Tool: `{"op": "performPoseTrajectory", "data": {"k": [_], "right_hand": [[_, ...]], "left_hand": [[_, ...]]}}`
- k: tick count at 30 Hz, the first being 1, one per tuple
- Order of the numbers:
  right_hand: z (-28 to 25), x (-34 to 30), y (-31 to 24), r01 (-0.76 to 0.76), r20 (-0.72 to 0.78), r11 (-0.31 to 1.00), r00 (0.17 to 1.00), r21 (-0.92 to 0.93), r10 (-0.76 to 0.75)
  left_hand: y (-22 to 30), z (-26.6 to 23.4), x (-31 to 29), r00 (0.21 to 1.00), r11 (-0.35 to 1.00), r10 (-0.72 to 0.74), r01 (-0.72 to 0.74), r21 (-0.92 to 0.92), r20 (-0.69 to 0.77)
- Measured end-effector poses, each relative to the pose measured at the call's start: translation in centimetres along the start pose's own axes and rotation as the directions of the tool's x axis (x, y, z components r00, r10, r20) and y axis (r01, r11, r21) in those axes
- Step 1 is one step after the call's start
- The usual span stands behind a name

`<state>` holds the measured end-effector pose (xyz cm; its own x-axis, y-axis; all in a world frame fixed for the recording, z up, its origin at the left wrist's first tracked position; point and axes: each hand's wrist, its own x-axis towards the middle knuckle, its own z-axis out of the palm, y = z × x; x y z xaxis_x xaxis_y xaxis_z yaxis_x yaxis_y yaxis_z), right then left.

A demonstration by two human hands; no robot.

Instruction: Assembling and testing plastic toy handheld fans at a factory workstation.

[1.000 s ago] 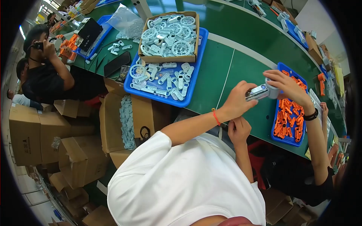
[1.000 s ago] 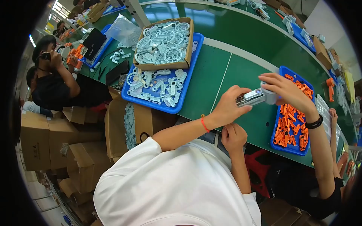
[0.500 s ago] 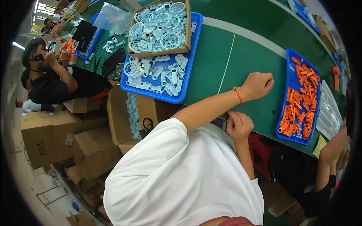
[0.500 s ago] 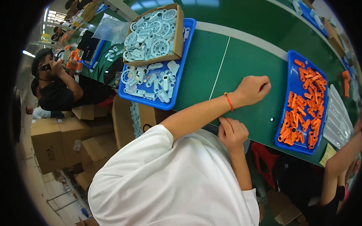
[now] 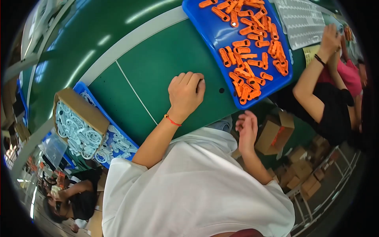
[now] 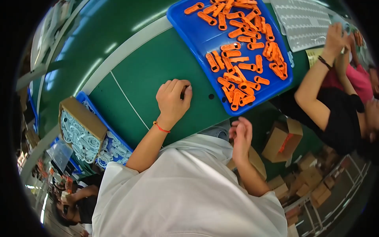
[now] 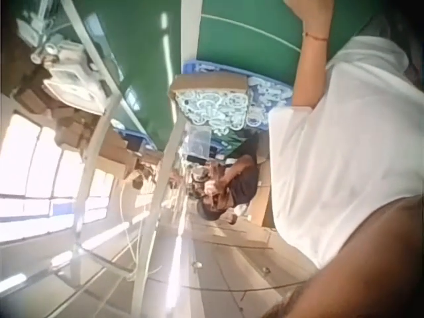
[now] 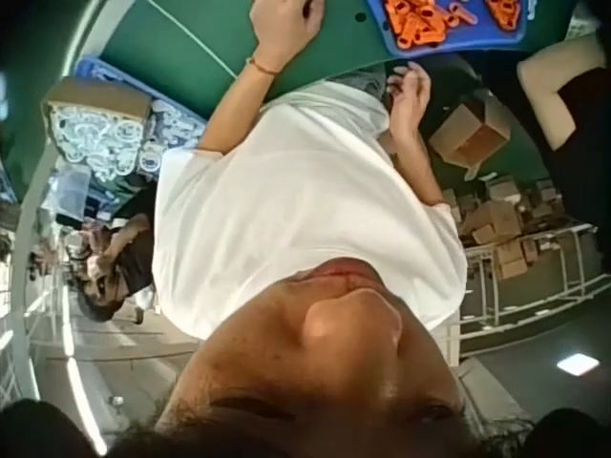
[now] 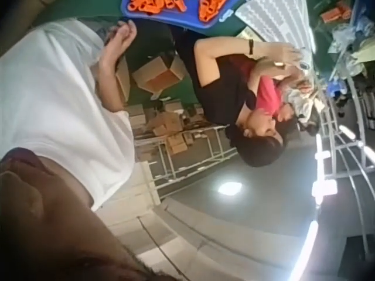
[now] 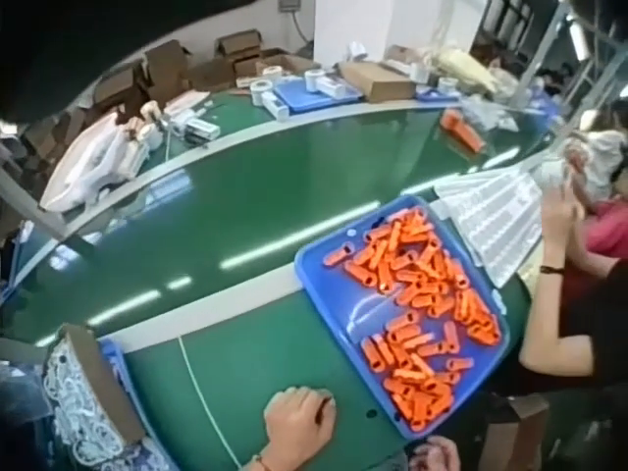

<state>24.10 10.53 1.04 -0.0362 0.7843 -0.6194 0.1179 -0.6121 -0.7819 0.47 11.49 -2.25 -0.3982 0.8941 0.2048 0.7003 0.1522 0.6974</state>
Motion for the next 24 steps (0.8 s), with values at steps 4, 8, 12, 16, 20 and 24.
{"op": "performPoseTrajectory", "data": {"k": [4, 8, 12, 16, 20, 24], "right_hand": [[1.3, 3.0, -4.1, -0.153, -0.089, 0.985, 0.983, 0.075, 0.159], [-0.3, 5.4, -3.7, -0.221, -0.079, 0.970, 0.974, -0.104, 0.213], [0.6, 4.3, -4.3, -0.219, 0.008, 0.966, 0.975, -0.140, 0.222], [0.5, 2.2, -3.0, -0.364, 0.192, 0.903, 0.926, 0.226, 0.326], [-1.7, 1.7, -3.9, -0.313, 0.318, 0.887, 0.926, 0.339, 0.205], [-7.0, 2.9, 0.4, -0.222, 0.416, 0.898, 0.908, 0.380, 0.049]], "left_hand": [[-0.2, 0.3, 0.0, 0.999, 0.999, 0.035, -0.035, 0.007, 0.004], [-0.2, 0.4, -0.3, 0.999, 0.999, 0.036, -0.036, 0.014, 0.031], [0.3, 0.8, 0.5, 0.998, 0.998, 0.062, -0.062, 0.031, 0.005], [0.4, 0.4, -0.3, 0.999, 0.999, -0.050, 0.050, 0.022, 0.003], [0.0, 0.1, -2.3, 0.959, 0.961, -0.274, 0.272, -0.041, -0.065], [0.2, -0.1, -4.6, 0.885, 0.864, -0.458, 0.422, -0.276, -0.081]]}}
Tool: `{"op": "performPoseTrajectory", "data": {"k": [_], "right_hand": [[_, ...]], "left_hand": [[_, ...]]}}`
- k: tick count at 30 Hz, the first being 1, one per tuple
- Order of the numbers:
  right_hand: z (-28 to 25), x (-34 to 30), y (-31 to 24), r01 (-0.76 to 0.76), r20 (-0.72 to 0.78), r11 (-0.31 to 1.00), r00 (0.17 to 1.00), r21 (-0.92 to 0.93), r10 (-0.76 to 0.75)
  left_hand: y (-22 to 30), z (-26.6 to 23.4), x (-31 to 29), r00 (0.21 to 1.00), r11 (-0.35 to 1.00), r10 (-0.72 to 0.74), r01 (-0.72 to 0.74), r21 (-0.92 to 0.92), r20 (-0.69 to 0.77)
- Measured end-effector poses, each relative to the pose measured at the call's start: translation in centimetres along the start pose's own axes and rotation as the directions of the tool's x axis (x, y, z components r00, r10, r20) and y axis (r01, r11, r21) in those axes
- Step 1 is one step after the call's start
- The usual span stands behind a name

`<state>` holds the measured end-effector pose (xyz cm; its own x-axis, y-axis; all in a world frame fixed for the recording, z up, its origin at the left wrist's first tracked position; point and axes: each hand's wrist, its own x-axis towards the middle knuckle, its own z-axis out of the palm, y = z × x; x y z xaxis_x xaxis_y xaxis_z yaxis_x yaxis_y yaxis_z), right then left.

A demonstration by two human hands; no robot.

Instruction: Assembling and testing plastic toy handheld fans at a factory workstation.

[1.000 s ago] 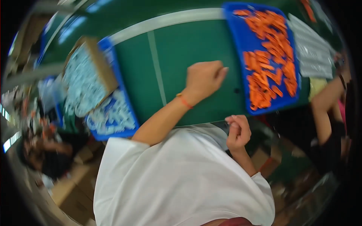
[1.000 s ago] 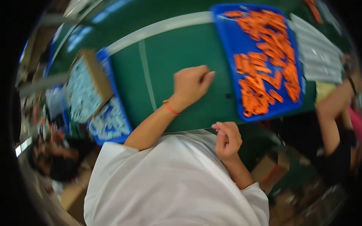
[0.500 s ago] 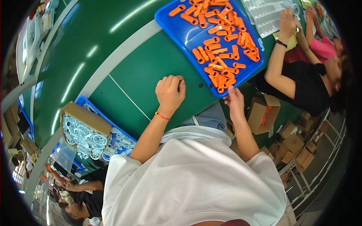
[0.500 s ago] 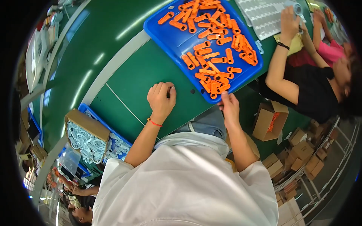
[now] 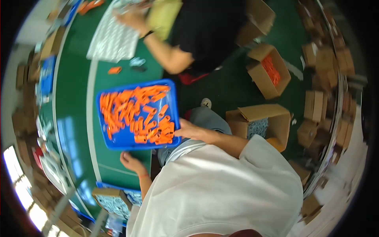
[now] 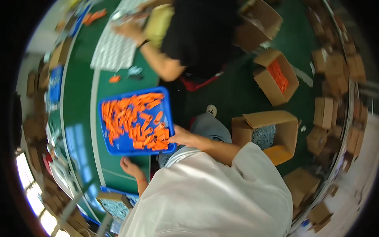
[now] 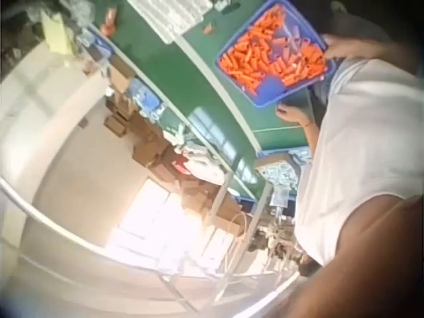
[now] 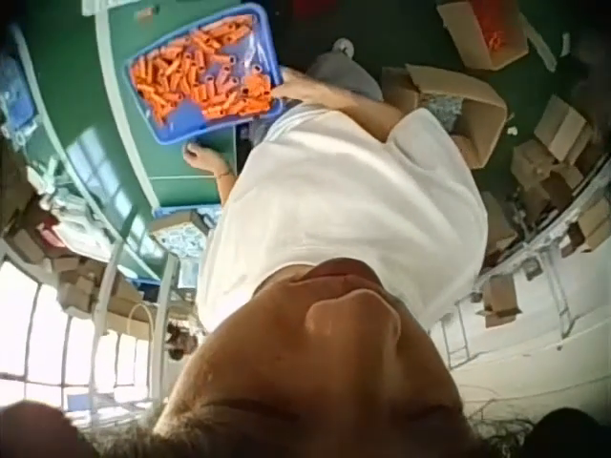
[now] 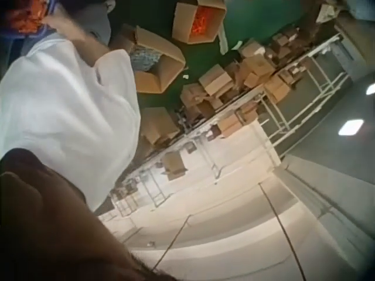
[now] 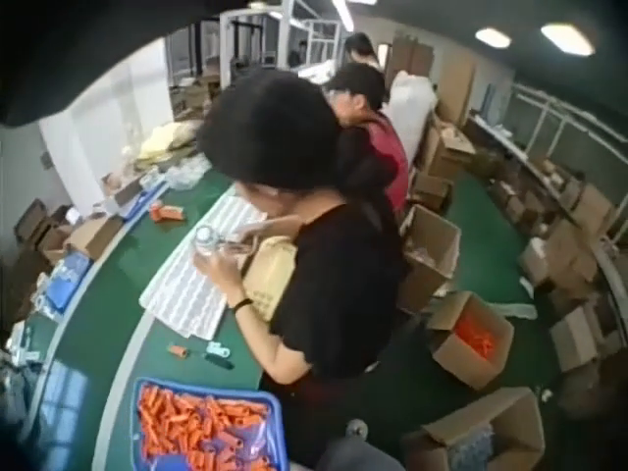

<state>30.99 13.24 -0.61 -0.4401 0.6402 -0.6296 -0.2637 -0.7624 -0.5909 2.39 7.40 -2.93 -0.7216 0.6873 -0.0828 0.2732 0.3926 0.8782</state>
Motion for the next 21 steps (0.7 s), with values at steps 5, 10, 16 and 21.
{"op": "performPoseTrajectory", "data": {"k": [5, 10, 16, 21], "right_hand": [[-11.2, -3.1, -1.6, 0.033, 0.207, 0.972, 0.978, -0.232, 0.016], [-22.6, -9.3, -2.4, 0.110, 0.343, 0.968, 0.939, -0.225, -0.027], [-30.6, -18.9, 0.4, 0.045, 0.054, 0.989, 0.998, -0.138, -0.038], [-33.8, -28.0, 1.9, -0.075, -0.280, 0.996, 0.956, 0.047, 0.086]], "left_hand": [[0.2, -1.9, -3.2, 0.961, 0.987, -0.151, 0.135, 0.082, 0.232], [7.2, 2.6, -9.4, 0.616, 0.779, -0.570, 0.616, 0.119, 0.544], [13.3, 13.0, -12.9, 0.323, 0.900, -0.403, 0.308, 0.308, 0.856], [16.5, 25.1, -17.5, 0.161, 0.941, -0.338, 0.051, 0.335, 0.927]]}}
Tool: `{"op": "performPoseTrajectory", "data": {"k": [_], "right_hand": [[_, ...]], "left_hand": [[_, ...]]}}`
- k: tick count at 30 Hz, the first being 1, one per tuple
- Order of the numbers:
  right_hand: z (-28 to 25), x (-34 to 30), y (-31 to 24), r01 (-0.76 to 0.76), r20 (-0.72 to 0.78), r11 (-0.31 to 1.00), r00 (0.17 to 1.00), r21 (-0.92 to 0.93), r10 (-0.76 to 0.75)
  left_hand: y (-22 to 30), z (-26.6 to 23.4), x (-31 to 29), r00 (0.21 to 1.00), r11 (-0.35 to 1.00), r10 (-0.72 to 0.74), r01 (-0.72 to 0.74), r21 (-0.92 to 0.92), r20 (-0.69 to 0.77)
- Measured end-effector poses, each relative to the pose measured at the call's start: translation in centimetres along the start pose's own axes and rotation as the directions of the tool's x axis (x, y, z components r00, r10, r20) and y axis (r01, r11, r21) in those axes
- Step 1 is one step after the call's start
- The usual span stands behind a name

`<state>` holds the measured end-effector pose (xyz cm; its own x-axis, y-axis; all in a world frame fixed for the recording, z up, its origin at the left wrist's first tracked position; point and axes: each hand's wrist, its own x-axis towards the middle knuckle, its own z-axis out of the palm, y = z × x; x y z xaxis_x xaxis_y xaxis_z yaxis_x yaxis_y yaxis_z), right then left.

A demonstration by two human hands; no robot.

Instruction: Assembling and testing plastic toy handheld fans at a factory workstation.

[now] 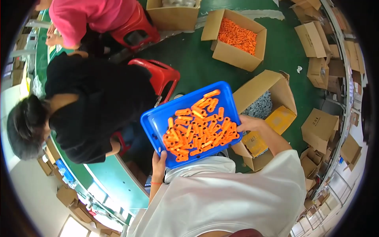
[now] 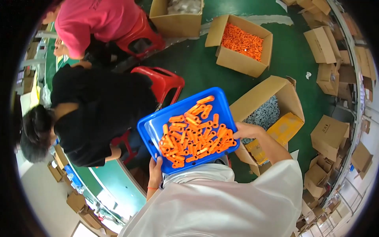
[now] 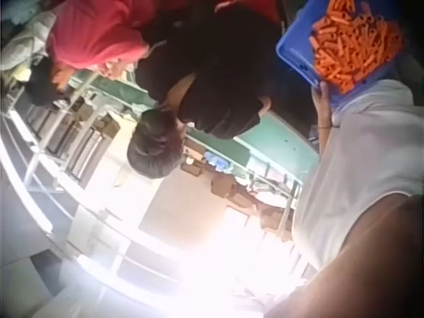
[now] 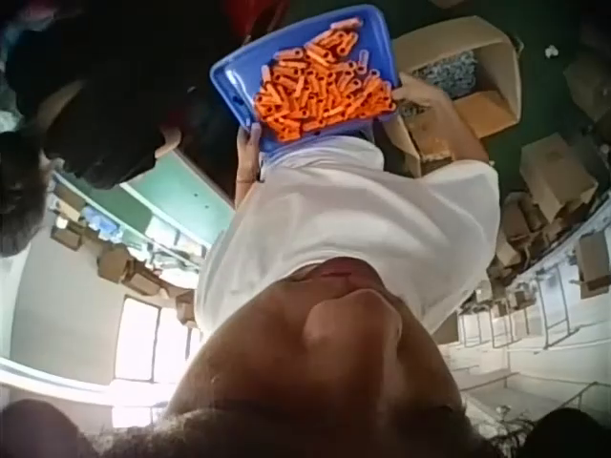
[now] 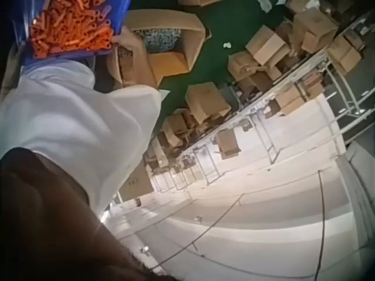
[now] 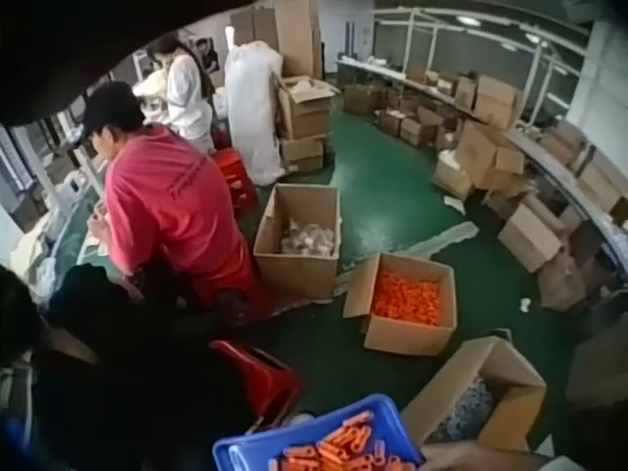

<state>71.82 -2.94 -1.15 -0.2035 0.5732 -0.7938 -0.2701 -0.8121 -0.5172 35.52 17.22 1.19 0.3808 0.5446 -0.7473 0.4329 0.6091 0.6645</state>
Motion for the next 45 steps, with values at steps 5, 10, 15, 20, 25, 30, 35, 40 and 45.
{"op": "performPoseTrajectory", "data": {"k": [5, 10, 15, 20, 25, 30, 35, 40, 45], "right_hand": [[-2.5, -3.6, 0.8, 0.082, -0.227, 0.900, 0.974, 0.428, 0.020], [-4.3, -3.4, 0.1, 0.421, -0.515, 0.644, 0.856, 0.639, -0.048], [-8.3, -2.9, 2.0, 0.579, -0.579, 0.409, 0.803, 0.705, -0.138], [-15.3, -0.9, 4.3, 0.544, -0.822, 0.649, 0.516, 0.531, 0.240], [-27.1, 1.2, 3.9, 0.518, -0.920, 0.765, 0.286, 0.382, 0.266], [-41.8, 7.7, 5.4, 0.483, -0.947, 0.816, 0.211, 0.316, 0.242], [-53.4, 15.9, 7.5, 0.391, -0.970, 0.889, 0.147, 0.238, 0.195], [-59.5, 23.4, 11.0, 0.421, -0.975, 0.879, 0.115, 0.222, 0.191], [-63.7, 29.2, 14.4, 0.351, -0.962, 0.897, 0.150, 0.268, 0.229]], "left_hand": [[5.6, 6.2, 8.6, 0.969, 0.925, 0.222, -0.246, 0.290, 0.111], [9.4, 11.8, 16.4, 0.924, 0.847, 0.301, -0.372, 0.380, 0.235], [12.6, 17.9, 20.4, 0.888, 0.846, 0.302, -0.418, 0.332, 0.348], [14.4, 25.6, 25.9, 0.861, 0.811, 0.242, -0.432, 0.394, 0.447], [17.8, 34.3, 32.4, 0.865, 0.700, 0.451, -0.495, 0.514, 0.220], [15.9, 37.1, 38.4, 0.934, 0.649, 0.176, -0.347, 0.677, 0.310], [12.2, 45.4, 43.2, 0.903, 0.449, 0.070, -0.408, 0.795, 0.424], [7.6, 54.0, 49.4, 0.850, 0.335, 0.097, -0.518, 0.787, 0.518], [2.0, 56.7, 58.1, 0.817, -0.061, 0.062, -0.570, 0.820, 0.573]]}}
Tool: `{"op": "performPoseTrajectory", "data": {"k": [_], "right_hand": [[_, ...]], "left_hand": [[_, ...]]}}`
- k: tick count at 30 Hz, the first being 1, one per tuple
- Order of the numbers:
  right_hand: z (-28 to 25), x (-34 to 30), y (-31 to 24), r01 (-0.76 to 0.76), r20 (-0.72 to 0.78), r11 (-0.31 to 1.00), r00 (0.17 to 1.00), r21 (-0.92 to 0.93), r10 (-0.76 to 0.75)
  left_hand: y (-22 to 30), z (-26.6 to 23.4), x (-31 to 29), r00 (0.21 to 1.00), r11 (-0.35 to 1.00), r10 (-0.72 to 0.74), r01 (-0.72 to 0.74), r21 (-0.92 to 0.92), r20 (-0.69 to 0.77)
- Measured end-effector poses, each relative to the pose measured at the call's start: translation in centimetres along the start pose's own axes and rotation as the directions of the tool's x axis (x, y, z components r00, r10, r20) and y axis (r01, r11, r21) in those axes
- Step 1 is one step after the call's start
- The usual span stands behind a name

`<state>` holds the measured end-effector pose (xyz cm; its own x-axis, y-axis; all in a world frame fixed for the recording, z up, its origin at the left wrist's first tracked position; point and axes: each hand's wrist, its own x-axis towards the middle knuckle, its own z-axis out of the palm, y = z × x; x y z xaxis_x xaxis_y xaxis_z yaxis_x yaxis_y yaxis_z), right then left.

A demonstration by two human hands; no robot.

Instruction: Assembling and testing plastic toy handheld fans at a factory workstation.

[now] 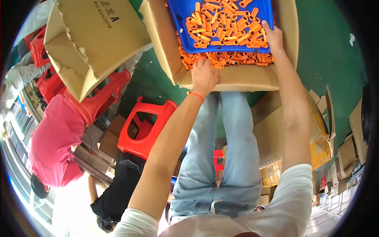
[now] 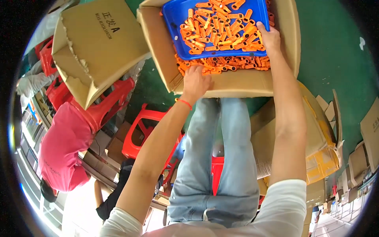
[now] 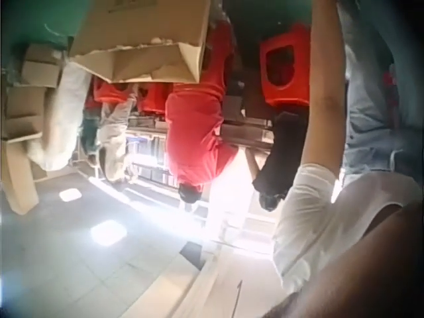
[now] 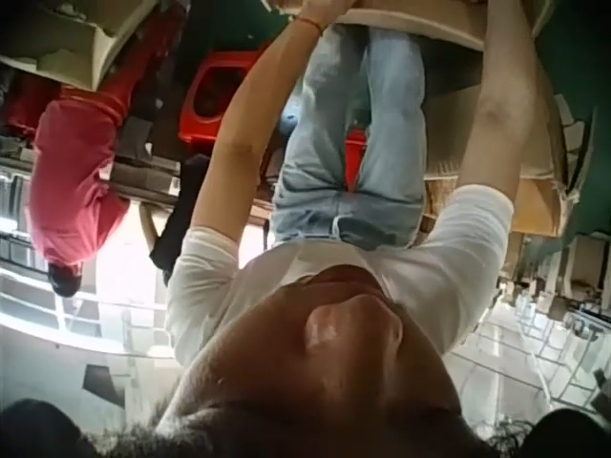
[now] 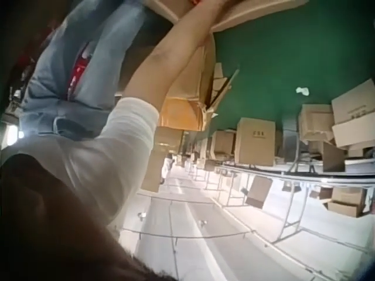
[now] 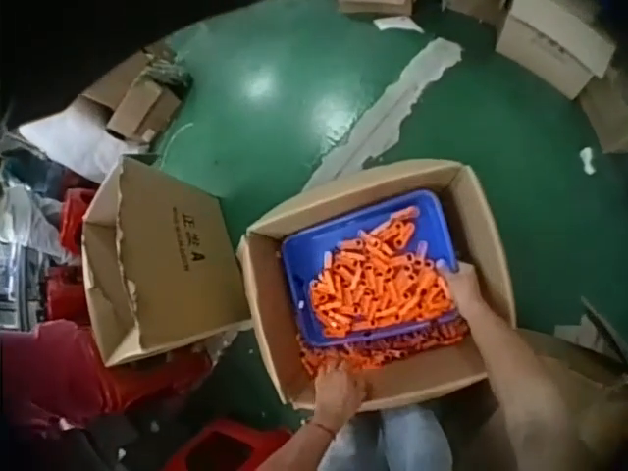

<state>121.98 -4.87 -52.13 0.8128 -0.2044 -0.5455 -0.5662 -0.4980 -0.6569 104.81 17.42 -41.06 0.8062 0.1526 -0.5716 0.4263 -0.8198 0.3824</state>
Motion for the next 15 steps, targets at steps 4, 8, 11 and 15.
{"op": "performPoseTrajectory", "data": {"k": [4, 8, 11, 15], "right_hand": [[2.1, 2.4, 0.9, 0.041, 0.015, 0.999, 0.999, 0.011, -0.041], [2.5, 3.0, 1.5, 0.163, -0.076, 0.977, 0.985, 0.138, -0.153], [2.9, -0.3, 2.5, 0.329, -0.388, 0.944, 0.873, 0.022, -0.295], [2.4, -6.9, 4.2, -0.144, -0.053, 0.952, 0.989, -0.271, 0.135]], "left_hand": [[-1.8, 2.8, 3.4, 0.936, 0.931, -0.348, 0.351, 0.096, -0.054], [-2.2, 5.1, 4.5, 0.837, 0.857, -0.460, 0.506, 0.096, -0.296], [-1.9, 4.9, 4.6, 0.791, 0.815, -0.476, 0.561, 0.144, -0.385], [-3.4, 4.0, 5.0, 0.667, 0.777, -0.585, 0.624, -0.084, -0.462]]}}
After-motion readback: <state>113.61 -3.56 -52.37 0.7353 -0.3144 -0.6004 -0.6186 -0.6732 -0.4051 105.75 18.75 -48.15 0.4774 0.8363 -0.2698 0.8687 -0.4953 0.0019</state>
